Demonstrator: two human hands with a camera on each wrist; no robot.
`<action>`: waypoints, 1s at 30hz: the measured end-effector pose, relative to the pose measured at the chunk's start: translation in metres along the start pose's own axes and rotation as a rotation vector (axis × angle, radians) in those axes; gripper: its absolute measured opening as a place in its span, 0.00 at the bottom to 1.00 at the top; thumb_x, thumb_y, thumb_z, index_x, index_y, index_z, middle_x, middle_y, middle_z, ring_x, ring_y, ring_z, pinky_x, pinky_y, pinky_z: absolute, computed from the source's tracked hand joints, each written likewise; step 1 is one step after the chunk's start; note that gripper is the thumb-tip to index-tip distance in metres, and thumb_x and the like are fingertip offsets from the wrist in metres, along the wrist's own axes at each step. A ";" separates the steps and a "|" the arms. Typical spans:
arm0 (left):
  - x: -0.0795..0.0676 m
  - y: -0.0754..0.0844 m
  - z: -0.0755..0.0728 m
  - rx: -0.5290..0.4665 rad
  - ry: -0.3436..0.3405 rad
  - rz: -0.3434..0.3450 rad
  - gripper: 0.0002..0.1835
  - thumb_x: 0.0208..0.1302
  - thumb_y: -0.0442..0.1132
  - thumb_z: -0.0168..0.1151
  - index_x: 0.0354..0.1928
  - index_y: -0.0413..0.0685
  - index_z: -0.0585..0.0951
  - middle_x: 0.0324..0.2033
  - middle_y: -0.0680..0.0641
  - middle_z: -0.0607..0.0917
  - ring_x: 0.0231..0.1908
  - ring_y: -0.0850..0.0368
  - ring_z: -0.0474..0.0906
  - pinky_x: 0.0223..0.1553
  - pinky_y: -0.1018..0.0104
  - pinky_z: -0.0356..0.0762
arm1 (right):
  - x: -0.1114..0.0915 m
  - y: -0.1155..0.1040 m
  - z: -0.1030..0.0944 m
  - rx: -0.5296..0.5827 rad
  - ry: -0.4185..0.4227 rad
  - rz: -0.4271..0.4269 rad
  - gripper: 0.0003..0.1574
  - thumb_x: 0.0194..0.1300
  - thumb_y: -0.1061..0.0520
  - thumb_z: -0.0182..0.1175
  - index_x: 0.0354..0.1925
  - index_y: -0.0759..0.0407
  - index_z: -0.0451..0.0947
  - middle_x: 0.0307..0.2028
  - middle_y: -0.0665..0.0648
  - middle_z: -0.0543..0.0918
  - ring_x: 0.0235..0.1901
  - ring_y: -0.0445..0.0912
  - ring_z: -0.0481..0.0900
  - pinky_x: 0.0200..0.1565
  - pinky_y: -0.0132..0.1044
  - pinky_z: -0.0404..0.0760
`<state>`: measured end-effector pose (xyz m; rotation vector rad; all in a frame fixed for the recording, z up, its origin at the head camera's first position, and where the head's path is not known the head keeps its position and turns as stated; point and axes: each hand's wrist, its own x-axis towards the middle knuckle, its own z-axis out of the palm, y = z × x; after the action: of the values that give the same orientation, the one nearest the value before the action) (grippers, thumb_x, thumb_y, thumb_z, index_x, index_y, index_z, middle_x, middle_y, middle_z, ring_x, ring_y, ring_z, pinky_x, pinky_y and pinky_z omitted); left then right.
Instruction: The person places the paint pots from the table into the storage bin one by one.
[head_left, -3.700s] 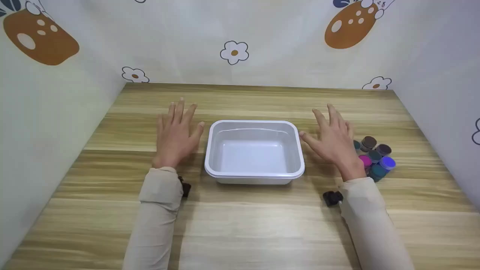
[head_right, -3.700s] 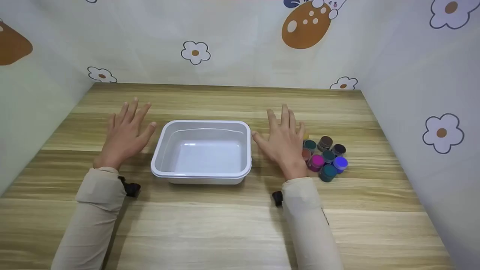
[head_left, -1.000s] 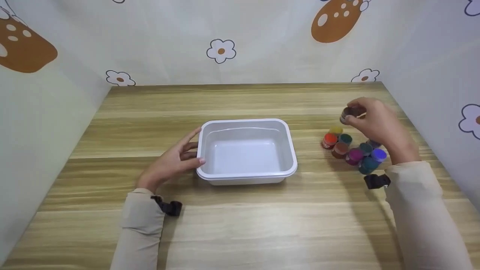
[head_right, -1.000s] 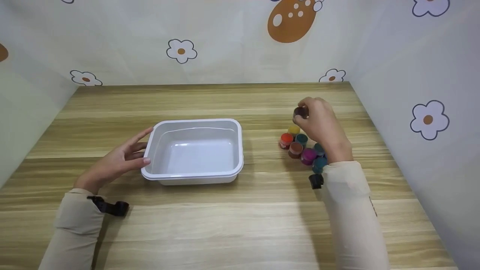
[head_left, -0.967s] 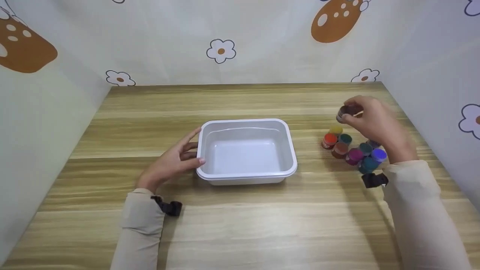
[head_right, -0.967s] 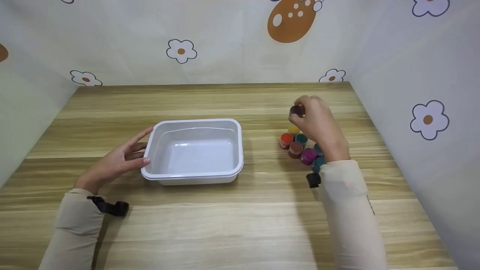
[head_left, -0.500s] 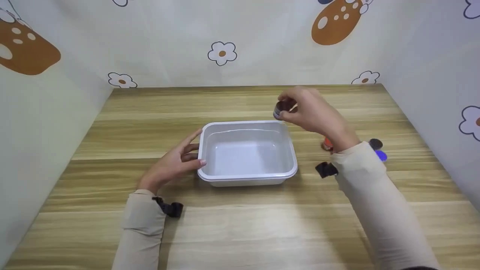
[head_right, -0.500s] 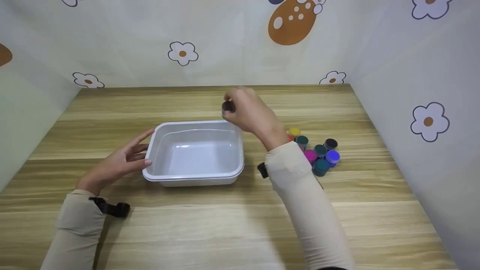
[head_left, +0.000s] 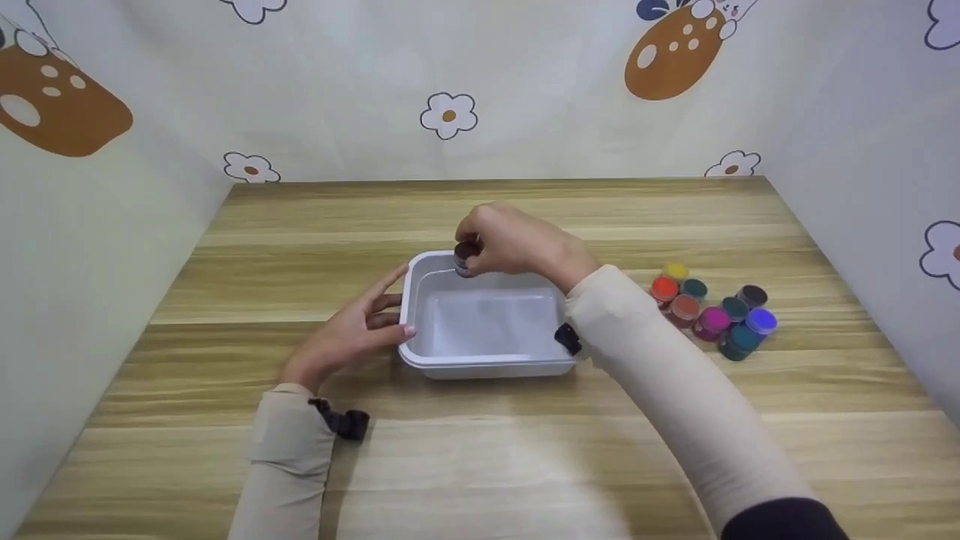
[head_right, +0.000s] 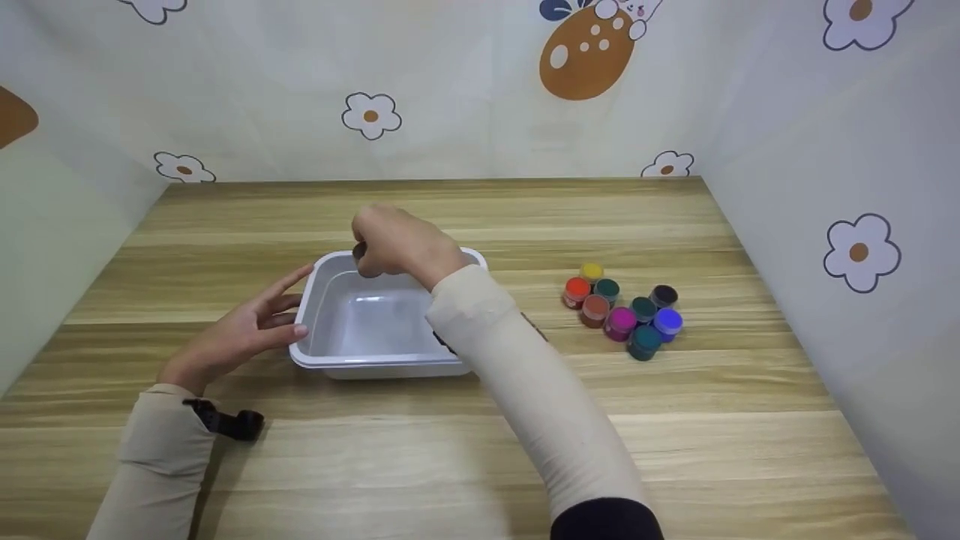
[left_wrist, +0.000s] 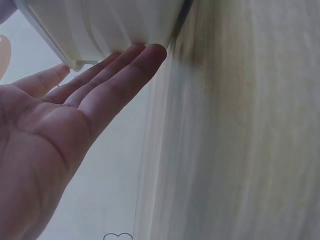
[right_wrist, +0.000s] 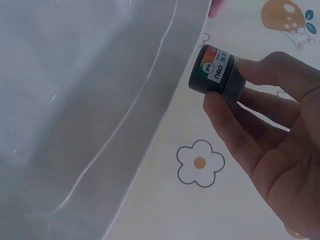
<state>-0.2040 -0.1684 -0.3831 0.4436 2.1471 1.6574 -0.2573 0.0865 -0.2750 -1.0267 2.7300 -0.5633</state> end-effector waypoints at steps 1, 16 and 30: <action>0.000 0.000 0.000 0.000 0.001 -0.005 0.50 0.62 0.38 0.68 0.79 0.63 0.48 0.70 0.33 0.65 0.67 0.39 0.68 0.62 0.51 0.74 | 0.004 -0.003 0.002 -0.004 -0.024 -0.002 0.04 0.60 0.62 0.66 0.34 0.62 0.83 0.30 0.55 0.81 0.31 0.45 0.74 0.36 0.35 0.76; -0.001 -0.001 0.000 0.009 -0.020 0.025 0.48 0.65 0.36 0.65 0.79 0.60 0.47 0.70 0.32 0.65 0.67 0.39 0.67 0.64 0.53 0.72 | 0.040 -0.027 0.034 -0.189 -0.215 0.000 0.05 0.54 0.67 0.62 0.31 0.62 0.83 0.24 0.52 0.79 0.24 0.43 0.70 0.24 0.32 0.66; -0.005 0.001 -0.001 0.020 -0.002 -0.010 0.49 0.63 0.40 0.68 0.79 0.67 0.49 0.69 0.35 0.68 0.67 0.41 0.69 0.62 0.52 0.74 | 0.051 -0.034 0.057 -0.330 -0.223 0.011 0.15 0.58 0.67 0.65 0.46 0.62 0.85 0.30 0.56 0.80 0.28 0.46 0.73 0.26 0.33 0.70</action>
<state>-0.2002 -0.1707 -0.3812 0.4402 2.1631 1.6304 -0.2587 0.0127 -0.3147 -1.0681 2.6760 0.0097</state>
